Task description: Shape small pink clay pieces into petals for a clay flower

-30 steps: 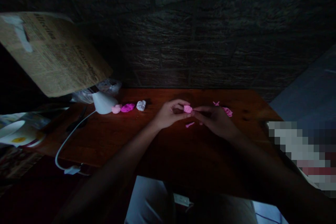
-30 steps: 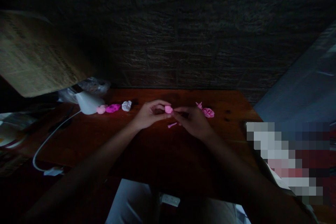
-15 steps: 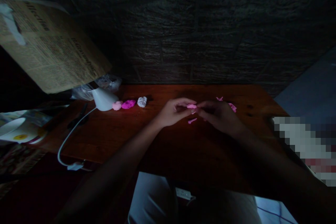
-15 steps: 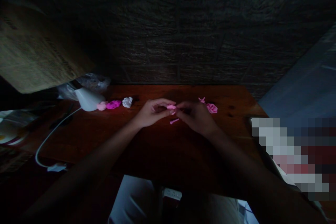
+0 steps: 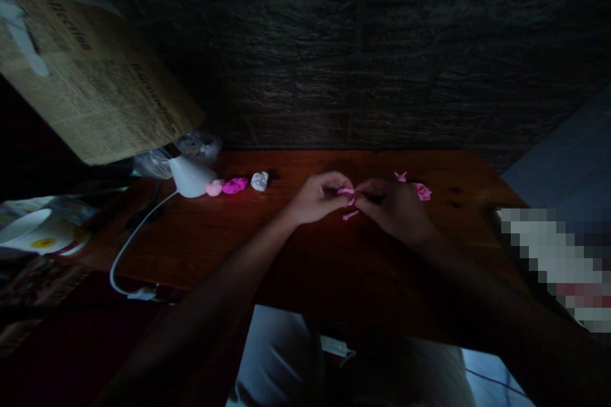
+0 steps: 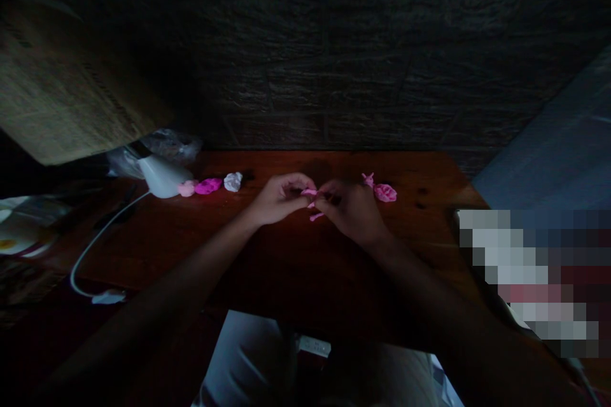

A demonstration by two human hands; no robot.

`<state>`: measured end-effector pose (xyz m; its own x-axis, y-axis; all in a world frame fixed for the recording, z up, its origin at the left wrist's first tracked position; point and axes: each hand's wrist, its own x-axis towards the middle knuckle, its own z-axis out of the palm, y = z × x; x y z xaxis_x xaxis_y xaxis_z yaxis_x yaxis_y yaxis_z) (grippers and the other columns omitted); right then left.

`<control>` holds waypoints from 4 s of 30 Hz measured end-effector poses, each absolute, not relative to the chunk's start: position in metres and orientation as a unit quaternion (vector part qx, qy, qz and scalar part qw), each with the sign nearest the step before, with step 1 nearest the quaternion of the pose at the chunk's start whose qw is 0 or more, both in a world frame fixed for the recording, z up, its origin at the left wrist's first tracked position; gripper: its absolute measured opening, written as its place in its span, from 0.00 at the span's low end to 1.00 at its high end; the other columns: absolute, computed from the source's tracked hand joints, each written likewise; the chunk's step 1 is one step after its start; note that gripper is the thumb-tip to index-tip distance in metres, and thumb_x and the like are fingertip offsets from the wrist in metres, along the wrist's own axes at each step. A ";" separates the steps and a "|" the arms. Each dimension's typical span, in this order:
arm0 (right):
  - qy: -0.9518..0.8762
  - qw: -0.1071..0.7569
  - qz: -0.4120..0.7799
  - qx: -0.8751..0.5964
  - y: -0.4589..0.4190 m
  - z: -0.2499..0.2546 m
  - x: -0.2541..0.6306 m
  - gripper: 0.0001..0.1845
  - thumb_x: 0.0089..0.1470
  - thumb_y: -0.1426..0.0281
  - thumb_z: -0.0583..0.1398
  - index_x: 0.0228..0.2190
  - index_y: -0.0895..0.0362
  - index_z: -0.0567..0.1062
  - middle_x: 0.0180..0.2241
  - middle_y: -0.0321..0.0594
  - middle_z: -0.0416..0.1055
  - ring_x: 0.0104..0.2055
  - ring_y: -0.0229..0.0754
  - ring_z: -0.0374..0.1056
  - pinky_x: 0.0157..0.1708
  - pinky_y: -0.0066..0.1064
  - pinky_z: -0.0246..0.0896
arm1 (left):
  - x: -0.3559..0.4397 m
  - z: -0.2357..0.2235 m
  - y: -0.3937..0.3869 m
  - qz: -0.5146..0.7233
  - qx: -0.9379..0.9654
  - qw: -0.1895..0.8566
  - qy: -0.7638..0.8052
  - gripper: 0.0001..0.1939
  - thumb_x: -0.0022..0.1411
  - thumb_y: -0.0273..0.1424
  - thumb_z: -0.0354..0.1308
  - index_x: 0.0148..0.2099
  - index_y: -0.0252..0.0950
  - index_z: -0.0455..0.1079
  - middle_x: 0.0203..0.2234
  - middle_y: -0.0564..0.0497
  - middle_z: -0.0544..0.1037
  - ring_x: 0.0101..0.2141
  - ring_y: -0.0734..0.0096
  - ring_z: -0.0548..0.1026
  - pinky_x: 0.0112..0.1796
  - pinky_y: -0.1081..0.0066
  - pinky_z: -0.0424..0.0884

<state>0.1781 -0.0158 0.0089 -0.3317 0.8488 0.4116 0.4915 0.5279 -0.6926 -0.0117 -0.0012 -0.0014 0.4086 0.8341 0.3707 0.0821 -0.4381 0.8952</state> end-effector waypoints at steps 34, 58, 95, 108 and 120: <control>-0.669 0.408 0.456 -0.422 -0.018 0.020 0.189 0.23 0.50 0.51 0.68 0.42 0.54 0.84 0.31 0.40 0.80 0.23 0.35 0.65 0.25 0.31 0.63 | -0.045 -0.014 0.015 0.365 0.751 0.245 0.492 0.09 0.63 0.23 0.54 0.41 0.33 0.75 0.29 0.50 0.80 0.30 0.73 0.77 0.39 0.70 0.74; -0.690 0.389 0.461 -0.400 -0.012 0.011 0.189 0.23 0.51 0.47 0.66 0.37 0.53 0.82 0.34 0.41 0.80 0.26 0.37 0.68 0.27 0.30 0.65 | -0.017 -0.005 -0.006 0.440 0.775 0.193 0.410 0.12 0.66 0.26 0.57 0.50 0.34 0.74 0.43 0.44 0.83 0.43 0.68 0.80 0.48 0.66 0.75; -0.459 0.463 0.642 -0.403 -0.015 0.015 0.182 0.18 0.33 0.64 0.76 0.32 0.51 0.84 0.31 0.34 0.78 0.24 0.31 0.63 0.23 0.25 0.58 | -0.004 -0.005 -0.013 0.521 0.777 0.148 0.320 0.06 0.65 0.32 0.64 0.40 0.34 0.77 0.33 0.49 0.82 0.29 0.78 0.77 0.31 0.78 0.72; -0.485 0.452 0.630 -0.404 -0.014 0.012 0.184 0.17 0.41 0.63 0.73 0.36 0.51 0.83 0.39 0.40 0.82 0.25 0.32 0.64 0.25 0.27 0.58 | -0.007 -0.002 -0.015 0.494 0.785 0.158 0.339 0.07 0.69 0.28 0.56 0.42 0.33 0.76 0.35 0.47 0.83 0.34 0.75 0.79 0.35 0.76 0.73; -0.490 0.445 0.622 -0.419 -0.016 0.014 0.184 0.17 0.38 0.62 0.74 0.35 0.50 0.83 0.37 0.38 0.80 0.26 0.33 0.65 0.24 0.27 0.59 | -0.009 -0.004 -0.012 0.507 0.759 0.223 0.343 0.06 0.66 0.30 0.61 0.39 0.34 0.79 0.35 0.48 0.85 0.36 0.73 0.82 0.39 0.75 0.75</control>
